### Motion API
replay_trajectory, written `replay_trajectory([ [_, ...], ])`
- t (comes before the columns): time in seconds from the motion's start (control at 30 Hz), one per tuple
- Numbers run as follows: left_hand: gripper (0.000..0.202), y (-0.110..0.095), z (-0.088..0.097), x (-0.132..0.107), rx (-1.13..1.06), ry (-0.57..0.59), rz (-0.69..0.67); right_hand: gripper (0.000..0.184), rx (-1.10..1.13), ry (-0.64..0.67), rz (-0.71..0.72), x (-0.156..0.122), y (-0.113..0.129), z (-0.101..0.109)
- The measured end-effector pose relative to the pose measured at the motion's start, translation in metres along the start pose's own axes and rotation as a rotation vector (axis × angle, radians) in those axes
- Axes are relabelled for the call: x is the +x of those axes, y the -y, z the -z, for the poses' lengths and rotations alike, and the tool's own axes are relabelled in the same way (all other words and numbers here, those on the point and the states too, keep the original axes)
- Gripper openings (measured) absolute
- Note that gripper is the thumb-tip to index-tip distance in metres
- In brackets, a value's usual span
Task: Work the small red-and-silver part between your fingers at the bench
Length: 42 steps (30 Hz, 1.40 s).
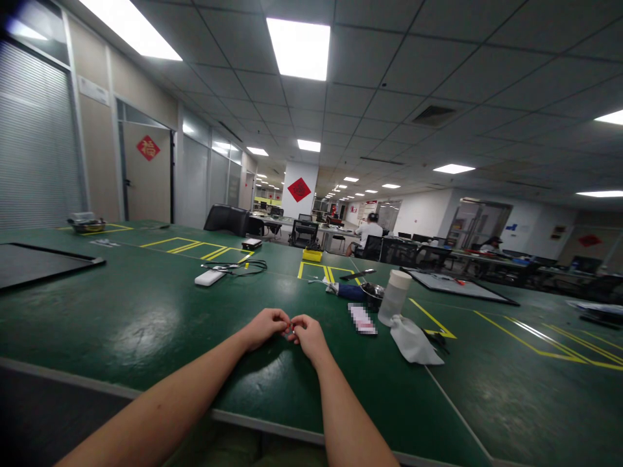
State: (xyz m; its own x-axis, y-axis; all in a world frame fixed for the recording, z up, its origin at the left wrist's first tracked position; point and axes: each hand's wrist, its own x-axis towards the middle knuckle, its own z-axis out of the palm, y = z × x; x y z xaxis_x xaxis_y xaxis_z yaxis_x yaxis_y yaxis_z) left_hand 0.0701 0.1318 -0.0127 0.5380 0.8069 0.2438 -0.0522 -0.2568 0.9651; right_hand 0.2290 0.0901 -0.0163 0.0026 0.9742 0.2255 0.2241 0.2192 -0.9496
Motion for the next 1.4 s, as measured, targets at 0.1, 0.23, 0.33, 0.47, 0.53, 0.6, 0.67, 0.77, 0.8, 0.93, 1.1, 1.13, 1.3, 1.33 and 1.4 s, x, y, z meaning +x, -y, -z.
replay_trajectory([
  [0.1,0.016,0.0024,0.0004,0.001,0.002,0.007,-0.011,0.022,-0.003,-0.003,-0.012,0.0002,-0.0003,-0.0002],
  [0.23,0.016,0.004,0.001,0.002,0.022,0.016,-0.013,0.023,-0.009,0.011,-0.014,0.0009,-0.0019,0.0001],
  [0.33,0.017,0.0034,0.0013,0.0022,0.029,0.014,-0.008,0.023,-0.007,0.017,-0.005,0.0015,-0.0023,0.0004],
  [0.47,0.017,0.0018,0.001,0.0021,0.018,0.016,-0.009,0.024,0.007,0.014,-0.011,0.002,-0.0025,0.0003],
  [0.53,0.016,0.0007,0.0005,0.0016,0.012,0.012,-0.011,0.023,0.004,0.011,-0.012,0.0021,-0.0025,0.0002],
  [0.6,0.015,-0.0008,-0.0002,0.0004,0.012,0.004,-0.014,0.022,0.001,0.006,-0.007,0.002,-0.0023,0.0001],
  [0.67,0.014,-0.0027,-0.001,-0.0013,0.015,-0.008,-0.02,0.022,-0.003,-0.003,0.0,0.0018,-0.0019,-0.0001],
  [0.77,0.012,-0.005,-0.0017,-0.0032,0.032,-0.034,-0.016,0.022,-0.02,-0.028,0.012,0.0007,-0.0003,-0.0003],
  [0.8,0.011,-0.0052,-0.0018,-0.0034,0.037,-0.041,-0.012,0.021,-0.029,-0.035,0.017,0.0002,0.0005,-0.0003],
  [0.93,0.012,-0.0028,-0.0012,-0.0018,0.015,-0.031,-0.007,0.018,-0.049,-0.043,0.042,-0.0024,0.0033,0.0],
  [1.1,0.014,0.0007,-0.0003,0.0007,-0.033,0.001,0.01,0.016,0.026,-0.043,0.032,-0.0009,0.0011,0.0008],
  [1.13,0.014,0.0006,-0.0004,0.0008,-0.048,0.003,0.018,0.018,0.051,-0.047,0.014,0.0,0.0001,0.0009],
  [1.3,0.026,-0.0018,-0.0019,0.0013,-0.165,0.004,0.076,0.033,0.217,-0.048,-0.074,0.0028,-0.0011,0.0008],
  [1.33,0.029,-0.0022,-0.0021,0.0015,-0.189,0.006,0.089,0.036,0.242,-0.048,-0.089,0.0025,0.0001,0.0006],
  [1.4,0.036,-0.003,-0.0022,0.0018,-0.233,0.002,0.11,0.04,0.273,-0.059,-0.119,0.0011,0.0034,0.0],
])
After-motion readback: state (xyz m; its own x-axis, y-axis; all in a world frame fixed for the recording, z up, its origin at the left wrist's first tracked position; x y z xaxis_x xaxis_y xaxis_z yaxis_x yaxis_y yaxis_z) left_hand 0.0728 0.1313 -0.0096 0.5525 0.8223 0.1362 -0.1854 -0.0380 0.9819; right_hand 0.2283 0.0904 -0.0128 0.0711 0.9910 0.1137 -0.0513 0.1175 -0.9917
